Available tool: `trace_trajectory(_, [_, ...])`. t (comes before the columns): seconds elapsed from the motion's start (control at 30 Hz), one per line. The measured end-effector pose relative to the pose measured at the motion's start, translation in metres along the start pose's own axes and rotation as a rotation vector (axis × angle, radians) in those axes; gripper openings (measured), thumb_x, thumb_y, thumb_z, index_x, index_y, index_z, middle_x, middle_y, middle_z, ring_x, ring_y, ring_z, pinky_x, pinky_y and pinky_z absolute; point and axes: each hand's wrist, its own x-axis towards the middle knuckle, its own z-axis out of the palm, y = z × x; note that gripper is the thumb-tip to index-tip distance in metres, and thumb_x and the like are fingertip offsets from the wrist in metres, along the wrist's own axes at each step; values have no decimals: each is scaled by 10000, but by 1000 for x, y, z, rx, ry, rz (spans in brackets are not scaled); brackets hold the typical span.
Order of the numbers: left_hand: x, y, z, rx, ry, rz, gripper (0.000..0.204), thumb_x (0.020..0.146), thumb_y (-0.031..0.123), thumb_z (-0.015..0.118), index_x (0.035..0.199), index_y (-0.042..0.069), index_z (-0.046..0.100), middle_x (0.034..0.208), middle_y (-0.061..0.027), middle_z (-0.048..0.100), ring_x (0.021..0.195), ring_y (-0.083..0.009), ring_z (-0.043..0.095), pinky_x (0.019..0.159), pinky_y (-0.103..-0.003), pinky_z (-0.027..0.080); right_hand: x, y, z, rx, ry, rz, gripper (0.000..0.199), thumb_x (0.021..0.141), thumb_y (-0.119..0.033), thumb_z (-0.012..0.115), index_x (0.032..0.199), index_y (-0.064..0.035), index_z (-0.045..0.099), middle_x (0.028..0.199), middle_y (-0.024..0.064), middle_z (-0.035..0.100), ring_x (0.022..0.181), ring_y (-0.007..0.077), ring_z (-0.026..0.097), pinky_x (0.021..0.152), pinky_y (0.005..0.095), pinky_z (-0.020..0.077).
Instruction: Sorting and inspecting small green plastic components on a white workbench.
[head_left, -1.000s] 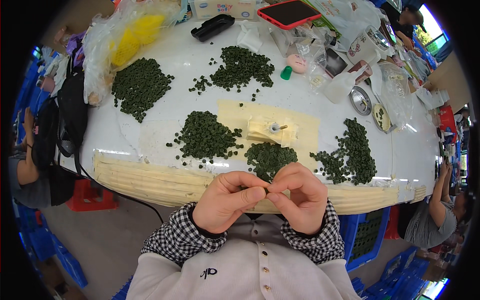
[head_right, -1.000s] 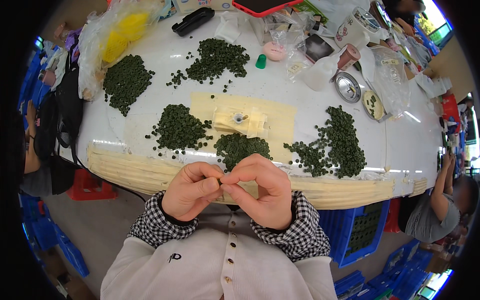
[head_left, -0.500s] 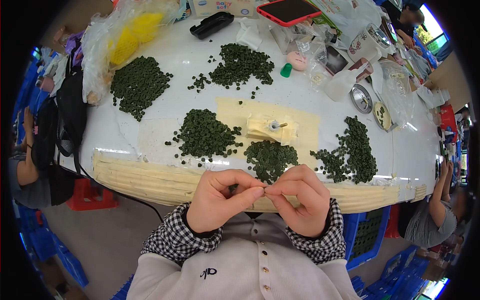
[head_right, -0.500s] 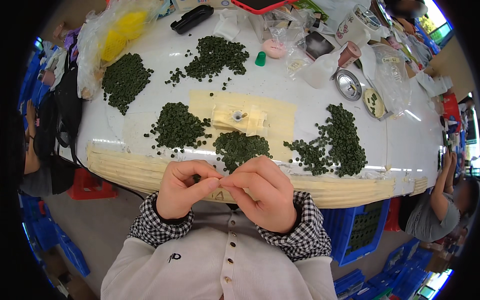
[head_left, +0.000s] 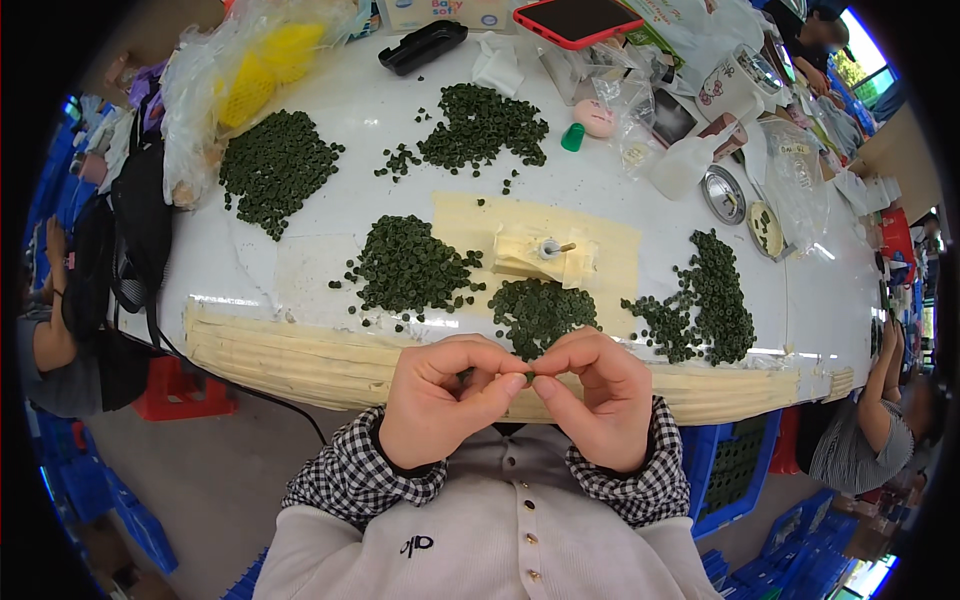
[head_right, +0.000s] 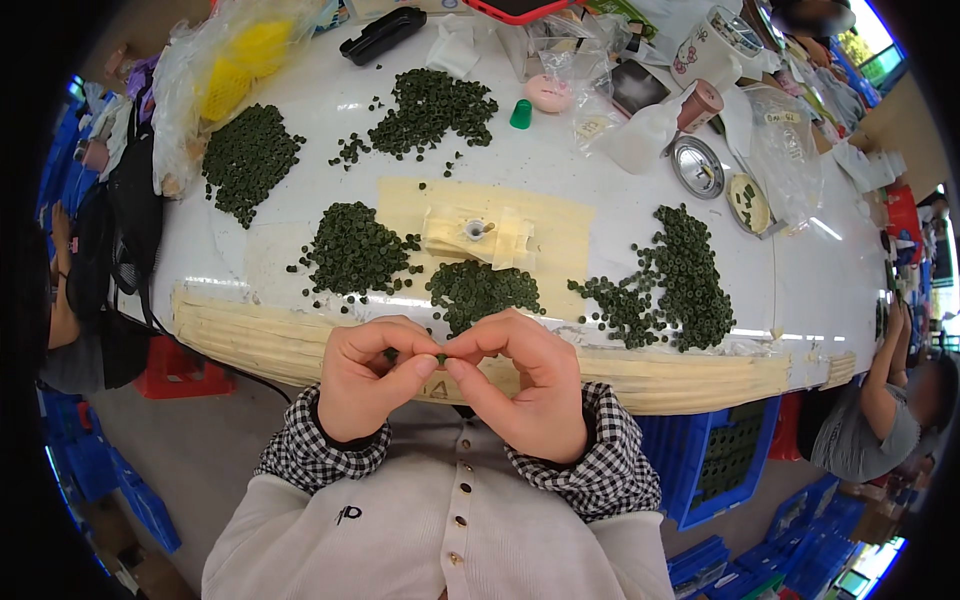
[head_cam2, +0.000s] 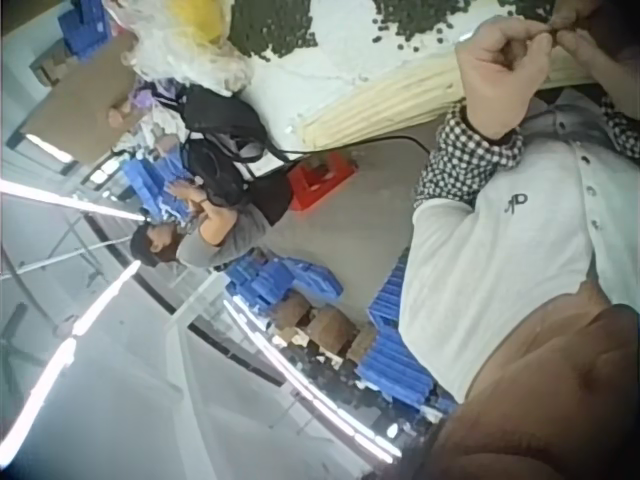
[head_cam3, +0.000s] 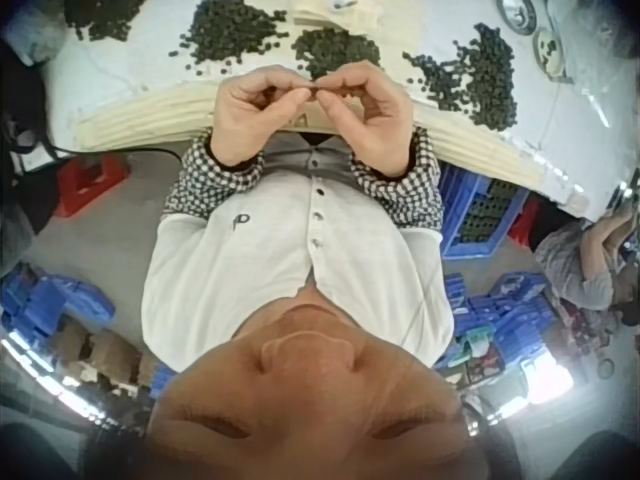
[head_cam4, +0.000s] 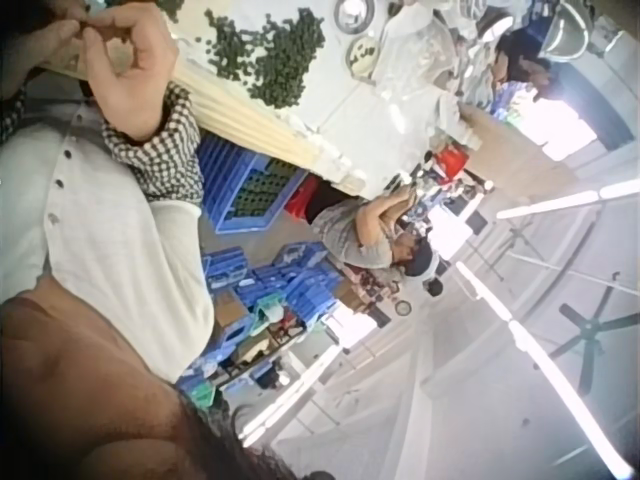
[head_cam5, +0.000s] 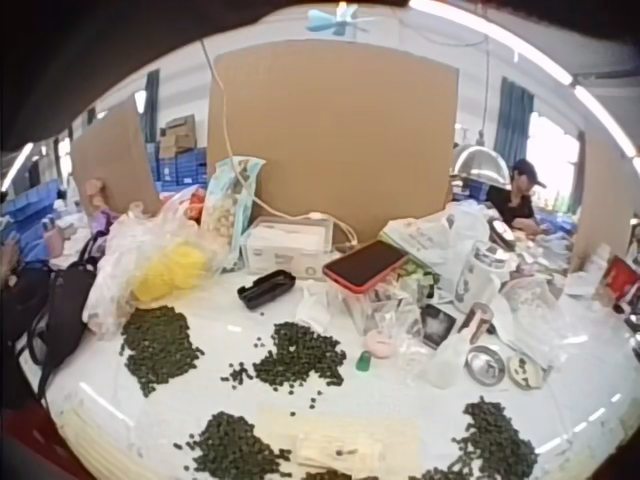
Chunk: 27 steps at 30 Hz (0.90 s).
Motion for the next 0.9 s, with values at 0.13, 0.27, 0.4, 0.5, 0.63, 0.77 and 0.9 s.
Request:
trace_trajectory(0.13, [-2,-4,1,1,18,32,98,823,-29,625,916,-19,653,839,-1,600,556,12,372,502,-161,331,0,2,1,-87,-4,-62,123,744,36,667,863,18,639,829,100,627,745,173,598,672,264,467])
trace_trajectory(0.27, [-2,-4,5,-12,67,28,95,824,-30,624,914,-18,651,767,17,571,553,14,365,499,-160,326,1,2,2,-116,9,-94,126,742,37,671,862,16,640,826,100,632,739,175,605,662,265,472])
trace_trajectory(0.4, [-3,0,3,-25,92,-61,95,823,-29,625,912,-12,654,632,65,441,530,11,314,487,-160,283,3,2,0,-151,6,-95,130,745,49,667,868,16,643,812,102,636,731,170,607,659,262,474])
trace_trajectory(0.5, [0,6,-10,197,186,35,101,812,-26,636,909,-11,661,584,82,353,509,4,274,477,-169,246,4,-2,-10,-221,113,-72,125,754,57,660,870,15,646,801,105,636,715,167,606,652,258,474])
trace_trajectory(0.63, [6,10,-33,531,414,173,112,793,-19,659,906,-20,666,572,76,328,511,-11,258,480,-185,223,3,-7,-30,-593,103,-116,115,739,50,680,838,0,647,784,90,629,674,178,596,623,256,472])
trace_trajectory(0.77, [12,13,-44,705,545,244,99,781,-18,672,878,-34,660,612,39,398,531,-32,276,483,-202,237,3,-4,-33,-787,-18,-201,138,685,4,722,788,-21,633,749,68,598,712,229,553,625,309,448])
trace_trajectory(0.9, [11,20,-51,659,565,180,97,799,-8,657,892,-31,644,636,38,417,534,-31,279,482,-202,234,4,-2,-22,-840,-77,-238,142,672,-45,727,763,-45,618,741,59,559,735,249,509,652,339,424])
